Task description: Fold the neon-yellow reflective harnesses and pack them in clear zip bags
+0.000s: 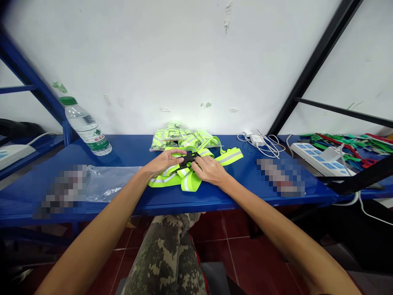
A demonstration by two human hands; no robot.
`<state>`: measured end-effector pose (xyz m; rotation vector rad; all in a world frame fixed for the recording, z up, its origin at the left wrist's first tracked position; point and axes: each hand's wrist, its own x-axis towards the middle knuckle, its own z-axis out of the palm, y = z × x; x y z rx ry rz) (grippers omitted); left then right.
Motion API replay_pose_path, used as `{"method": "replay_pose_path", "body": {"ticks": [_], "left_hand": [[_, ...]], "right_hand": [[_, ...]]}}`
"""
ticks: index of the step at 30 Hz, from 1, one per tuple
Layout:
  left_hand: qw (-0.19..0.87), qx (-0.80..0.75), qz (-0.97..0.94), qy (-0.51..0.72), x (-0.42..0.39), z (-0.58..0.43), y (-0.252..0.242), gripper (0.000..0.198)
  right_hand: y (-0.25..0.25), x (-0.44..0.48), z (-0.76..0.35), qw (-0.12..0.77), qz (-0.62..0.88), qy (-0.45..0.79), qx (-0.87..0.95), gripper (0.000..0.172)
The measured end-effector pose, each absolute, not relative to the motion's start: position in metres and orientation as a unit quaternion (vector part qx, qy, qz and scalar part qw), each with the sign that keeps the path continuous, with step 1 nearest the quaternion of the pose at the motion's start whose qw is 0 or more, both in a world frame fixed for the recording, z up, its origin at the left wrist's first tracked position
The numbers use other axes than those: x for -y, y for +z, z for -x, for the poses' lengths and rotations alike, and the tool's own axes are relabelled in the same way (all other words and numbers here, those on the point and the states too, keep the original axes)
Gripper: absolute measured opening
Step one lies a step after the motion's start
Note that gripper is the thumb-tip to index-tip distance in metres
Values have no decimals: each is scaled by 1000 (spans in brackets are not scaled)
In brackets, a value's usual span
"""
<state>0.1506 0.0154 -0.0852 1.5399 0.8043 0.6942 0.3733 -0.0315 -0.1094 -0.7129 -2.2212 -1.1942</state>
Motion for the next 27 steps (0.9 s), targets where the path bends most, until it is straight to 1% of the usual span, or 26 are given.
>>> {"method": "replay_pose_path", "body": {"ticks": [6, 9, 13, 18, 19, 21, 22, 25, 27], "left_hand": [[614, -352, -637, 307, -11, -151, -83, 81], [622, -348, -635, 297, -9, -148, -80, 78], [636, -338, -637, 275, -8, -145, -77, 73], [623, -336, -652, 271, -8, -144, -77, 71], [607, -337, -666, 272, -8, -145, -77, 70], [558, -341, -709, 264, -8, -145, -74, 68], [527, -343, -735, 255, -8, -145, -72, 67], [433, -345, -802, 225, -7, -146, -57, 63], [366, -334, -842, 212, -6, -147, -39, 58]], "right_hand": [[-99, 33, -372, 239, 228, -455, 827, 25], [-95, 36, -371, 235, 212, -453, 833, 25], [-93, 39, -372, 242, 206, -421, 850, 25], [-93, 41, -368, 216, 244, -365, 872, 26], [-91, 42, -368, 204, 262, -343, 879, 25], [-84, 43, -369, 191, 306, -261, 895, 15], [-79, 44, -372, 201, 328, -202, 901, 18], [-60, 44, -385, 292, 383, -38, 875, 46], [-45, 41, -396, 337, 402, 3, 852, 52]]}}
